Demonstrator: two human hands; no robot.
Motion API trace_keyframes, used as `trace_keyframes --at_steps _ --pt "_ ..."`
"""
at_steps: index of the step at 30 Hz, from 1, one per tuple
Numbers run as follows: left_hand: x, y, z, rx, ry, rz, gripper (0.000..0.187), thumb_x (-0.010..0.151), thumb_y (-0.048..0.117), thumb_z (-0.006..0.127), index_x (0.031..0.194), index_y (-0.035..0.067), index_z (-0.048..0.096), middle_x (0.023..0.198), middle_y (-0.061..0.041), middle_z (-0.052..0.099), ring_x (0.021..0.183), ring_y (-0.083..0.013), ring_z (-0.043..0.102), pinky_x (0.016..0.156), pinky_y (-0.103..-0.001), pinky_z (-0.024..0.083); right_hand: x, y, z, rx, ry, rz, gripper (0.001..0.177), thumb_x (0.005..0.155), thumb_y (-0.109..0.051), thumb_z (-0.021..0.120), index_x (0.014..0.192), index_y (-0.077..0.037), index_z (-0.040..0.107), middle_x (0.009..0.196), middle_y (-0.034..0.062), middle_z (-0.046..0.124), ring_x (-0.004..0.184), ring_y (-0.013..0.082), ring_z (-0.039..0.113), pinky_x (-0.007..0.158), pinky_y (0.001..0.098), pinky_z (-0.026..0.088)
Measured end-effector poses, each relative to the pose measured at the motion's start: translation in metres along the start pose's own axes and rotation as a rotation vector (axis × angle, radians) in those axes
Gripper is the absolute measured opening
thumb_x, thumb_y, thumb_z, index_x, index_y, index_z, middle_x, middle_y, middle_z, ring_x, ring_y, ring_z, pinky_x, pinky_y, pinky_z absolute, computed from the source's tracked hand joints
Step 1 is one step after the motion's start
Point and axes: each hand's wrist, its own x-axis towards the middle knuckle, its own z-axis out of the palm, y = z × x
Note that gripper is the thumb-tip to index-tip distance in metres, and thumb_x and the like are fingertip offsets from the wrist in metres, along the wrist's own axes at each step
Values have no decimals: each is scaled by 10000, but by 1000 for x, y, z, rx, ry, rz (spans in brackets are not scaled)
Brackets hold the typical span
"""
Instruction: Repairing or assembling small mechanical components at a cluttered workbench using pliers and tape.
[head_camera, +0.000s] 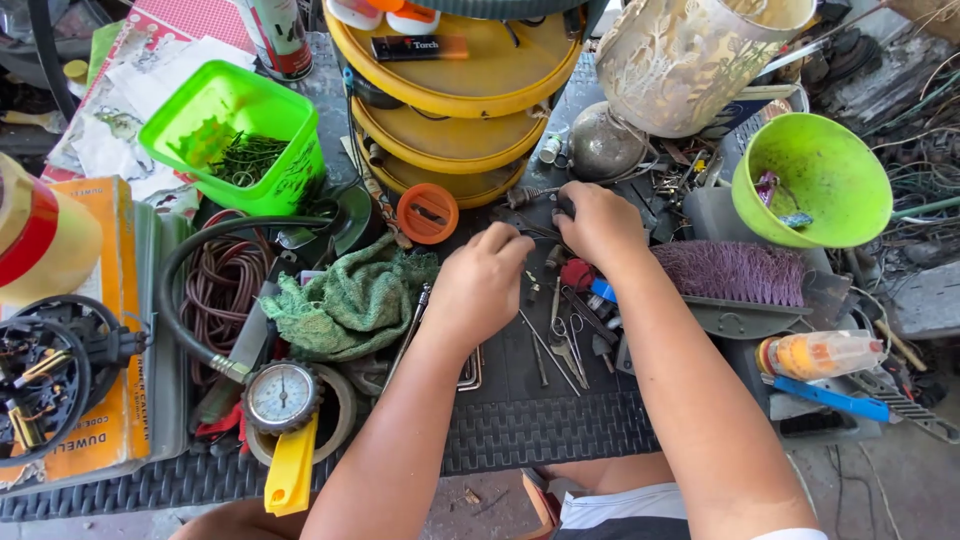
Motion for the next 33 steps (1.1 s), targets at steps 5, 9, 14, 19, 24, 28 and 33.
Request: trace_keyframes --at_steps 5,9,14,19,24,28,33 --pt "6 -2 -17 -147 338 -157 241 959 12 617 1175 55 713 1088 -98 632 899 -333 727 693 -398 647 3 1 2 52 -4 30 281 939 -146 649 1189 -69 753 1076 167 737 1007 367 728 828 498 605" --pt "3 -13 -14 -380 630 -361 219 994 -6 605 1203 48 643 1088 -79 567 819 -272 674 676 -356 639 8 -4 0 71 -80 109 287 914 -99 640 1177 -40 742 1071 189 715 1030 398 711 815 525 607" --pt "3 -20 -16 -541 811 -434 210 1000 -18 603 1199 39 636 1072 -65 553 806 -265 654 687 -371 616 15 -5 -3 26 -102 140 289 907 -102 669 1176 -35 753 1064 189 714 1028 396 715 808 516 608" --pt "3 -29 -19 -667 910 -573 205 1000 31 592 1191 75 653 1054 -49 567 798 -183 627 703 -333 571 10 -6 -12 191 -236 232 330 879 -171 686 1151 -4 767 1085 245 730 1105 436 688 864 528 577" --pt "0 -41 -9 -738 946 -670 219 982 46 622 1192 94 661 1040 -38 574 809 -138 616 699 -300 576 7 -9 -20 168 -212 237 374 865 -195 727 1175 13 745 1054 247 731 1096 426 686 858 504 571" --pt "1 -39 -8 -753 947 -692 211 976 40 627 1177 89 669 1040 -51 585 802 -151 631 691 -311 586 6 -4 -21 250 -230 250 353 820 -227 749 1052 39 756 1002 288 736 1071 448 685 857 517 551" --pt "2 -39 -10 -730 960 -699 206 979 58 636 1177 103 669 1044 -41 583 805 -138 620 689 -302 579 16 23 4 271 -131 183 237 821 -211 751 989 -44 763 881 189 742 889 358 725 758 455 558"
